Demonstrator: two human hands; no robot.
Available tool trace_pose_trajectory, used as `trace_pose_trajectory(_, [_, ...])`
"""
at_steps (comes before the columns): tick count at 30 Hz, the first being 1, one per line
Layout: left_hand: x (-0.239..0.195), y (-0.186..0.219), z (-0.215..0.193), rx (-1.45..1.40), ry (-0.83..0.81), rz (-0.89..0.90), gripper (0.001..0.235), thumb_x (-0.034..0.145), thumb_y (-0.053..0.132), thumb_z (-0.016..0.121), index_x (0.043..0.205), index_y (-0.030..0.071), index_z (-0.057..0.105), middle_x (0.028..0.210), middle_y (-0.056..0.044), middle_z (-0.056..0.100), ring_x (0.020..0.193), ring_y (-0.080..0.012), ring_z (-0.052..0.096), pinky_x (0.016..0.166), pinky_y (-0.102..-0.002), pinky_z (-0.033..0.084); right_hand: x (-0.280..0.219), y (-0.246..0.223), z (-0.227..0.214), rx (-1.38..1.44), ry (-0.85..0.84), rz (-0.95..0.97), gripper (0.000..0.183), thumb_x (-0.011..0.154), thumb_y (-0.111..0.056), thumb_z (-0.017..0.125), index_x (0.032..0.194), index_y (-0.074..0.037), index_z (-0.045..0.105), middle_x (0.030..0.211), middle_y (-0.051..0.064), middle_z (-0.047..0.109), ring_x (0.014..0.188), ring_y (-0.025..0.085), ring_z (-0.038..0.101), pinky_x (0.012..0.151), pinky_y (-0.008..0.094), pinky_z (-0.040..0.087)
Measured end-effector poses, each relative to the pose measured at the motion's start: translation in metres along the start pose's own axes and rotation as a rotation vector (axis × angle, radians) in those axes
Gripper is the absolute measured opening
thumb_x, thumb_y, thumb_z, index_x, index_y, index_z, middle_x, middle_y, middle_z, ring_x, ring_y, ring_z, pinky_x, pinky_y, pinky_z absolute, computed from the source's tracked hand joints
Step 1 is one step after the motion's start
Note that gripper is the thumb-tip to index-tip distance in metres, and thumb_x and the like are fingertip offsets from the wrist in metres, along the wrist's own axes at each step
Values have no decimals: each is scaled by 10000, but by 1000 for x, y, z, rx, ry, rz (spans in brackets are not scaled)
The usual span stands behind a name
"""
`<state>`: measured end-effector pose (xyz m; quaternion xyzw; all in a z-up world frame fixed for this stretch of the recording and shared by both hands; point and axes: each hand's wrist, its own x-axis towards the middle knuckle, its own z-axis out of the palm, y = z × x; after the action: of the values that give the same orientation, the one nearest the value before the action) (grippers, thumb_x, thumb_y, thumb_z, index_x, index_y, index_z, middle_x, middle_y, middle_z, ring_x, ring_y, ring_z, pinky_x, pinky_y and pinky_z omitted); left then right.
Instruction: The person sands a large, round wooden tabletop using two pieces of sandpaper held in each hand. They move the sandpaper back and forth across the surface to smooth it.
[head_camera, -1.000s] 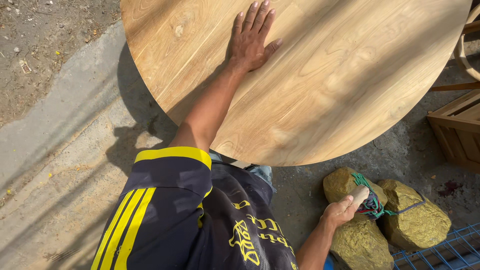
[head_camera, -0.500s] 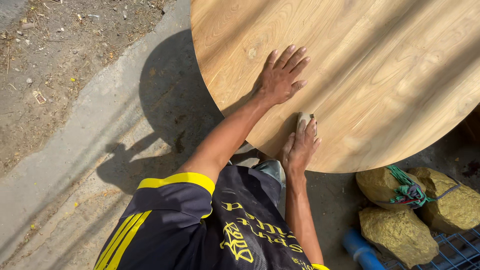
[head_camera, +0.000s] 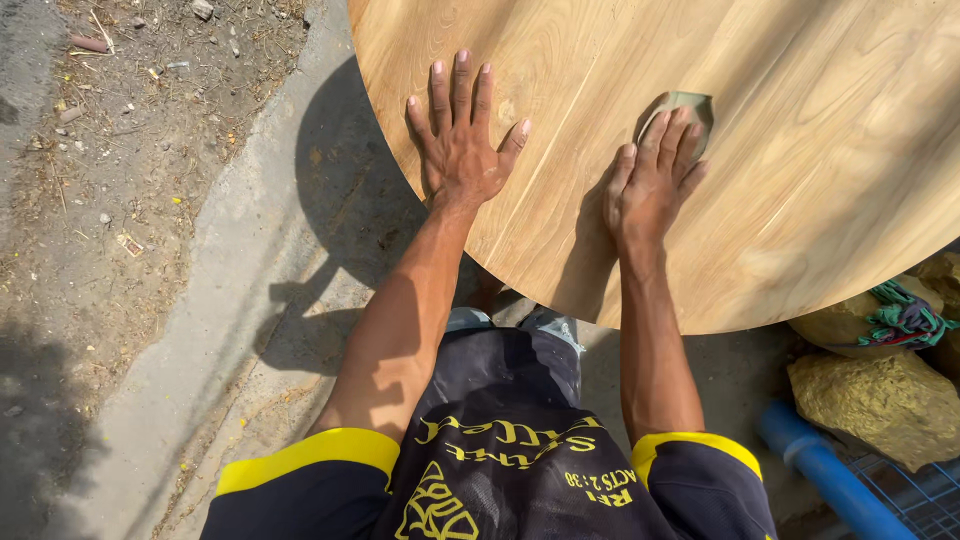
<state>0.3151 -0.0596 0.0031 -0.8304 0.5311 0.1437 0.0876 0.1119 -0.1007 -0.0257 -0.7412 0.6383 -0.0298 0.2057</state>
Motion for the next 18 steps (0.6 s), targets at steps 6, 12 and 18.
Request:
trace_pose_trajectory(6, [3,0,8,10,44,0,748,970,694,221,1546,223,143,1567,-26,-1,1456,-277,23,1135,-563,59,-34,0,21,-2,21,-17,541,1041,-368,291,1512,-105,250,1579,76,154,1461,254,44,1104,538,-111])
trace_pose_trajectory(12, [6,0,29,9,203,12,746,951,705,324,1522,232,243,1570,-7,80,1459,-244,75,1138,-552,125,66,-1,-14,82,-62,14,556,1053,-387,260,1534,-119,182,1578,30,63,1448,252,-22,1103,567,-110])
trace_pose_trajectory(18, [15,7,32,-133,171,19,760,941,666,378,1510,185,227,1584,-86,105,1464,-306,55,1121,-593,30,-53,-23,-7,47,-246,93,659,997,-481,329,1515,-103,176,1585,108,83,1450,328,20,1099,652,-25])
